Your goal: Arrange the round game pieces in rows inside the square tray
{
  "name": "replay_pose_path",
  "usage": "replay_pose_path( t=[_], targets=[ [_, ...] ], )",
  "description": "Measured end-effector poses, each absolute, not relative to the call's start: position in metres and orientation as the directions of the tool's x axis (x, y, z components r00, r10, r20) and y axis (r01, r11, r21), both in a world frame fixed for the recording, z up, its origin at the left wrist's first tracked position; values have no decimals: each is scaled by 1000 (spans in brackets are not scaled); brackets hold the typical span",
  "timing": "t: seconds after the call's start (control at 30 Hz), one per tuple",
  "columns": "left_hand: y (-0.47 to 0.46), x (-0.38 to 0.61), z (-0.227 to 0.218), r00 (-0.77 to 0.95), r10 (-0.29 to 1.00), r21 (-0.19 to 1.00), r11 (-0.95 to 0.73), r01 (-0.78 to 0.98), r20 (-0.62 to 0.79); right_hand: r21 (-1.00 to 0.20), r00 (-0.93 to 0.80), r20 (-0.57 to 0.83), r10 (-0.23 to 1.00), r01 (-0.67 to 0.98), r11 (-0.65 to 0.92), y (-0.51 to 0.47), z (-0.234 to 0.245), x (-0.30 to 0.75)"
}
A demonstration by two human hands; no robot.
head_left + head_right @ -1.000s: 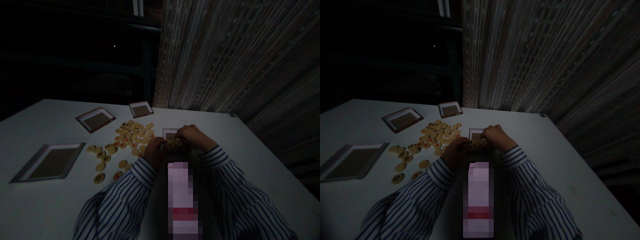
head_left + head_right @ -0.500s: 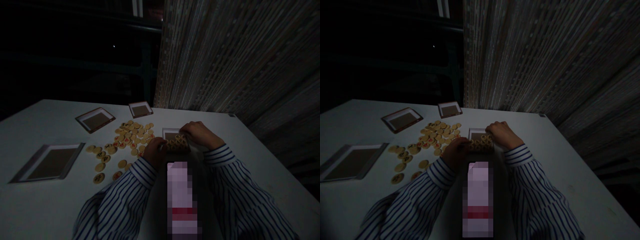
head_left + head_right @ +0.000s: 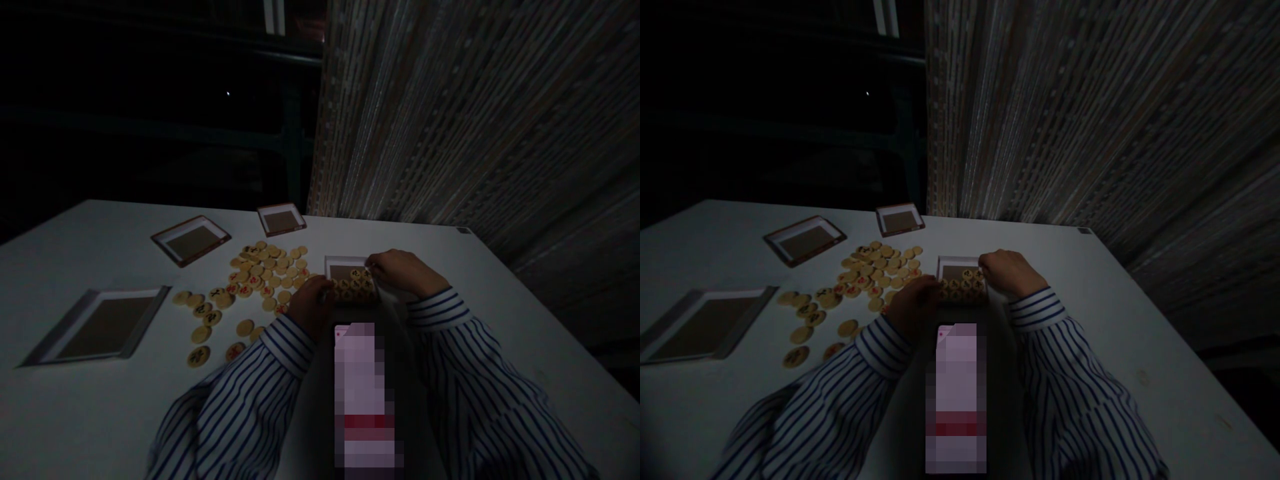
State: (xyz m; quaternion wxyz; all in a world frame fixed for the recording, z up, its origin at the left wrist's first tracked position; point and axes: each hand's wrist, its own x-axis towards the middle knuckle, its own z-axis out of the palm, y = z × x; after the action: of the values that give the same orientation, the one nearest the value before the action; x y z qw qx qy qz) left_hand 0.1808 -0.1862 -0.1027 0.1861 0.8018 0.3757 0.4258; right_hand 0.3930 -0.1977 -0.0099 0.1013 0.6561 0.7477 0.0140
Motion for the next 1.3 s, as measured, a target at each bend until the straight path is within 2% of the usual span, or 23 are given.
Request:
replay_pose_path(
  t=[0.5, 0.8, 1.03, 1.3],
  targets=[
    [-185, 181, -104, 365, 755, 617, -655, 436, 544, 125, -117, -152, 981, 983, 136, -196, -13, 393],
    [-185, 181, -105, 365, 743, 603, -669, 435, 561, 153, -102, -134, 986, 981, 123, -198, -11, 392],
    [-182, 180, -101, 344, 736, 609, -677, 413, 583, 189, -130, -35, 991, 973, 134, -206, 4, 384],
    [-179, 181, -94, 305, 735, 583, -670, 458, 605, 103, -195, 88, 977, 977, 186, -227, 17, 364]
  ],
)
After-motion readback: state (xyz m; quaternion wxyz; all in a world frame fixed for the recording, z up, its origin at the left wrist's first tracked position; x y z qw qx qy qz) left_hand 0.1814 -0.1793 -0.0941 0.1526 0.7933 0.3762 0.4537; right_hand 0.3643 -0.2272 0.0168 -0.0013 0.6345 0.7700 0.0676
